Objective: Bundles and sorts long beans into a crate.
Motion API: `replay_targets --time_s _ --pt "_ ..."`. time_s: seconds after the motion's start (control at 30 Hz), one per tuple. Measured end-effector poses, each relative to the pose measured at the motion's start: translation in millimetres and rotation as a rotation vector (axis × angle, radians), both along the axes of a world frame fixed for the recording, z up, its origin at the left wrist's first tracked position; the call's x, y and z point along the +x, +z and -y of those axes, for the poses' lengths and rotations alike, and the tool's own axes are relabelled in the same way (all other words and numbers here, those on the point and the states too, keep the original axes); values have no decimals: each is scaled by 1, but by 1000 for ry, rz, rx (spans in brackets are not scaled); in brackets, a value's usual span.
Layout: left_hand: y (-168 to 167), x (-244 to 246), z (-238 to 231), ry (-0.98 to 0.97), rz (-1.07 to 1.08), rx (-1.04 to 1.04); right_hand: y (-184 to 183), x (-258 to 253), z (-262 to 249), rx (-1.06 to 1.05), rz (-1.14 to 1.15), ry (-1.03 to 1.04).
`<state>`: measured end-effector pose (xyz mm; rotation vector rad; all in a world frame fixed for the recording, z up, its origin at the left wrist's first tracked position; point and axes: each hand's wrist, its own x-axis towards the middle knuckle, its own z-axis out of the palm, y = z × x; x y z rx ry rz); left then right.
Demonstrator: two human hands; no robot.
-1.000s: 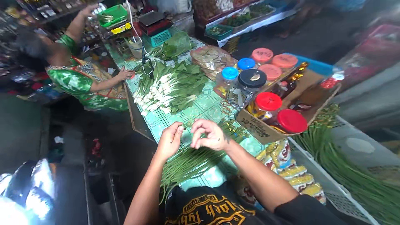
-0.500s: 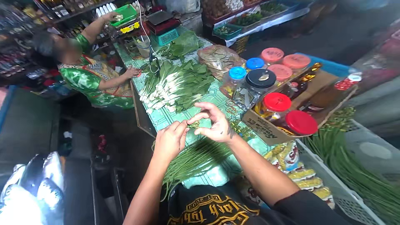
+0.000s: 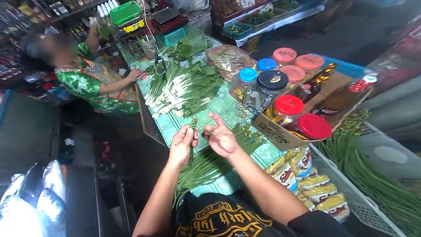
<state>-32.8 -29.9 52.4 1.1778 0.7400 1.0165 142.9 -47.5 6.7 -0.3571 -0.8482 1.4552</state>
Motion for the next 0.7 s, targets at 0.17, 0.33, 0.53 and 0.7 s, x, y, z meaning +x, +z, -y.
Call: replay_targets --time_s 0.17,0.33,0.53,0.7 --pt "-16 0 1 296 -310 657 20 -21 0 -188 -165 44" --pt "-10 -22 -3 482 -960 1211 45 -14 -5 -2 243 -192" --pt "-9 -22 -1 386 -1098 1281 45 -2 -4 -232 139 -54" --pt "-11 -13 -3 350 -1169 1210 41 6 -2 -52 502 -257"
